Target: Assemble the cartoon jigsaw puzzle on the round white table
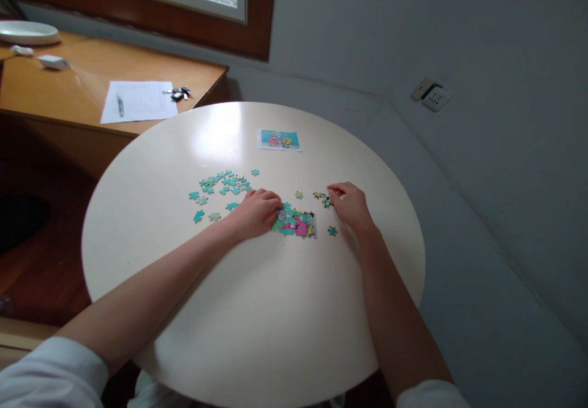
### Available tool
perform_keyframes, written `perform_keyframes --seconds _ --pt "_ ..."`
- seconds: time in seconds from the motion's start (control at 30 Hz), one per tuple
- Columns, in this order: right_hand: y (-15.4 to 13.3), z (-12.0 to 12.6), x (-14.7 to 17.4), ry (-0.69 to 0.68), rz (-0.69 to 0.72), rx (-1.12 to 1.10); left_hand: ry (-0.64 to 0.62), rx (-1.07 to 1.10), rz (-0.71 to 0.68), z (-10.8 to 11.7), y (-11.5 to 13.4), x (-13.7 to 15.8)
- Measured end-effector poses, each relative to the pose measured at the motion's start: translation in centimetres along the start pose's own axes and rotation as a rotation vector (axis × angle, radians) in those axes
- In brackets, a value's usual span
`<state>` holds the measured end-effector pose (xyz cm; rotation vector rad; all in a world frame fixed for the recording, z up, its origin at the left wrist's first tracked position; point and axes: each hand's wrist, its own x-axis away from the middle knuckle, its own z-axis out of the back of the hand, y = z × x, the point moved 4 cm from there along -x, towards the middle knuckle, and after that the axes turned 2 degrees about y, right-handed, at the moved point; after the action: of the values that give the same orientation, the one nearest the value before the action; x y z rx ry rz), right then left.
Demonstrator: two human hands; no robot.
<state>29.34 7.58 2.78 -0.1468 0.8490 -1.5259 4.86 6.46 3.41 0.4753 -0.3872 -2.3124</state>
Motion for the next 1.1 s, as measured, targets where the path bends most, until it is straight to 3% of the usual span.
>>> perform_keyframes --seconds 0.3,0.53,0.87,1.1 --pt "-0.7 -0.5 0.2 -0.046 0.011 -0.001 -0.005 0.001 -0.005 0.0 0.0 0.0" --pt "0.2 1.2 -0.1 0.126 -0.082 0.085 -0.008 -0.001 -0.007 0.0 0.0 0.0" --pt "0.3 1.5 0.5 -0.204 -0.265 0.199 -0.022 -0.013 0.000 0.1 0.1 0.0" --pt "0.1 1.9 0.5 -0.246 -0.302 0.250 -0.005 -0.009 -0.002 -0.1 0.0 0.0"
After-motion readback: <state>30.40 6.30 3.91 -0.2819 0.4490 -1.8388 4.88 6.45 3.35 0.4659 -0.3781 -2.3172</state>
